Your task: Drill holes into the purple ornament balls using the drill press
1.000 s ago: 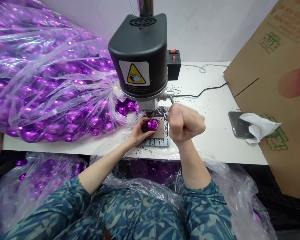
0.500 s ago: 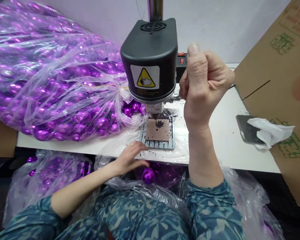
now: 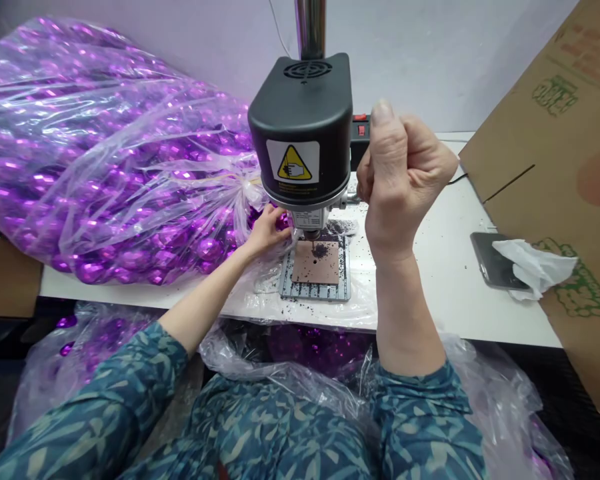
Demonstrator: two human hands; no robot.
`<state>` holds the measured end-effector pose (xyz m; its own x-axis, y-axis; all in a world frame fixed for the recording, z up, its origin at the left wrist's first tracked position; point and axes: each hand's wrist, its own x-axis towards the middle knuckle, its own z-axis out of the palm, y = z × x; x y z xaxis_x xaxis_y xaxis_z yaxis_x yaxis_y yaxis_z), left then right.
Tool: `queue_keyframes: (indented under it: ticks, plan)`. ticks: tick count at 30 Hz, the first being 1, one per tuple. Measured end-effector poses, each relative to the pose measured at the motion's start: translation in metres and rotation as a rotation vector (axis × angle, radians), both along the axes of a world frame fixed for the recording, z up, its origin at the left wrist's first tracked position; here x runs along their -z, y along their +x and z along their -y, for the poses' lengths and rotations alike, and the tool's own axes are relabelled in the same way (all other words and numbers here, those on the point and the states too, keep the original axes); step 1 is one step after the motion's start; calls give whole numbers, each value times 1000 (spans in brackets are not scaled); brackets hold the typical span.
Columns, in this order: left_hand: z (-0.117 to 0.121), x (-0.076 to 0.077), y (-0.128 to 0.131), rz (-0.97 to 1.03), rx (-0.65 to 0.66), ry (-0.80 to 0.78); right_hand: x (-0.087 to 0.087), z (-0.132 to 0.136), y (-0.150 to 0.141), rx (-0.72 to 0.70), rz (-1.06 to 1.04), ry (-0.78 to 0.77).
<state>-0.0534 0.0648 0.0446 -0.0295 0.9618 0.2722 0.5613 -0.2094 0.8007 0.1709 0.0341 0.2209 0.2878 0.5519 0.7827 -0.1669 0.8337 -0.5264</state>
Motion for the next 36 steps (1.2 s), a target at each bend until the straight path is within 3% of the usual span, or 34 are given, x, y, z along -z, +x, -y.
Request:
queue_keyframes:
  ticks: [3,6,9,12,19,28,33,36]
  plan:
    - [24,-9,-6,410,-38,-90,0,1,0,11,9,-7]
    - [52,-21,-6,806,46,-234,-1,3,0,26,26,-13]
    - [75,-28,3,1014,166,-366,-1,5,1,24,36,-13]
    - [88,-23,17,1008,239,-427,-1,5,1,26,29,-2]
    - [85,-3,35,815,224,-428,-1,8,-1,12,19,-33]
    - [82,-10,33,1181,340,-826,-1,9,0,19,37,-41]
    - [86,-16,31,1338,288,-836,-1,11,0,44,55,-52]
    - [90,-14,30,1298,294,-772,0,11,0,36,53,-47]
